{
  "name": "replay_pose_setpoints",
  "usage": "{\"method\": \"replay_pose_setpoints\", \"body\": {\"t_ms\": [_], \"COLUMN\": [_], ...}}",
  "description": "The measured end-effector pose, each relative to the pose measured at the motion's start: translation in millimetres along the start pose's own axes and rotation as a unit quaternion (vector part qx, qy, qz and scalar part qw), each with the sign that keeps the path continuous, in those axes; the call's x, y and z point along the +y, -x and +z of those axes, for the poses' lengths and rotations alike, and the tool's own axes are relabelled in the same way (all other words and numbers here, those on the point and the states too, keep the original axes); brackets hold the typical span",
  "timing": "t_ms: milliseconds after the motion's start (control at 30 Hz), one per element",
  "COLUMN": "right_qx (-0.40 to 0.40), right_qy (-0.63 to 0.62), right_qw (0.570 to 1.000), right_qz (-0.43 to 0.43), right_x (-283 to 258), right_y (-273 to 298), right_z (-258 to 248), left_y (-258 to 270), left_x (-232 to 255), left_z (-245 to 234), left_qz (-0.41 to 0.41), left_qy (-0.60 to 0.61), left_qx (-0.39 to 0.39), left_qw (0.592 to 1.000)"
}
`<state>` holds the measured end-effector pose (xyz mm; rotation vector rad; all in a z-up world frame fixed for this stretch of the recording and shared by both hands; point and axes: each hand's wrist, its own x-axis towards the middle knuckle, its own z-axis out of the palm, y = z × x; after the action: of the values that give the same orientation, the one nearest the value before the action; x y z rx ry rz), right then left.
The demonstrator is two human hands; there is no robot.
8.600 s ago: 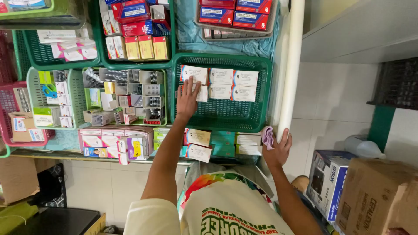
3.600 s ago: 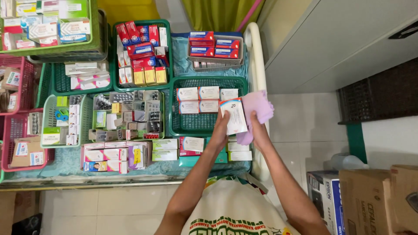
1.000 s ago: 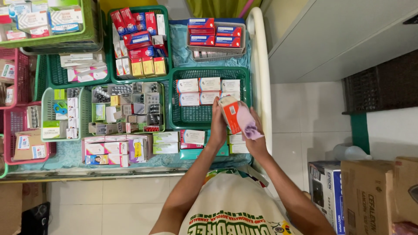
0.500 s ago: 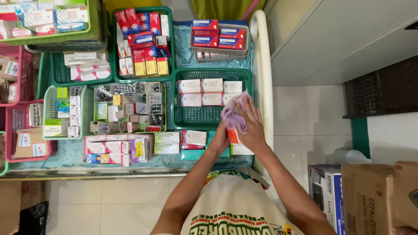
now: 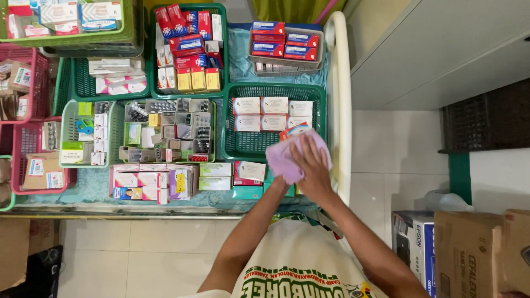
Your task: The person wipes small rectangular boxes with a pink cloth, picking them up from a green basket, cleaning them, and placing them back into the basket. The person handles multiple boxes of different colors, including white, orange, and teal.
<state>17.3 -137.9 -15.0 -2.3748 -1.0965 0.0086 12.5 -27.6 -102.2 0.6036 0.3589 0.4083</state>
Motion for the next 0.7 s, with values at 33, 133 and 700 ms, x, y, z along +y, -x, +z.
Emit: {"method": "replay_pose_setpoints", "body": {"t_ms": [33, 133, 700], "right_qx": [0.0, 0.059, 0.093], "right_qy": [0.001, 0.031, -0.207], "right_qw": [1.0, 0.997, 0.967], "right_qz": [0.002, 0.024, 0.116], "right_x": [3, 20, -34], "right_y": [-13, -43, -6], "right_z": [-6, -19, -47], "left_y": [0, -2, -5], "left_x": [-8, -12, 55], "left_z": [-4, 7, 49], "left_qz": [-0.002, -0.06, 0.049], "left_qy": [0.001, 0.043, -0.282], "left_qx": [-0.001, -0.005, 0.064], "left_qw": [1.0, 0.997, 0.956]}}
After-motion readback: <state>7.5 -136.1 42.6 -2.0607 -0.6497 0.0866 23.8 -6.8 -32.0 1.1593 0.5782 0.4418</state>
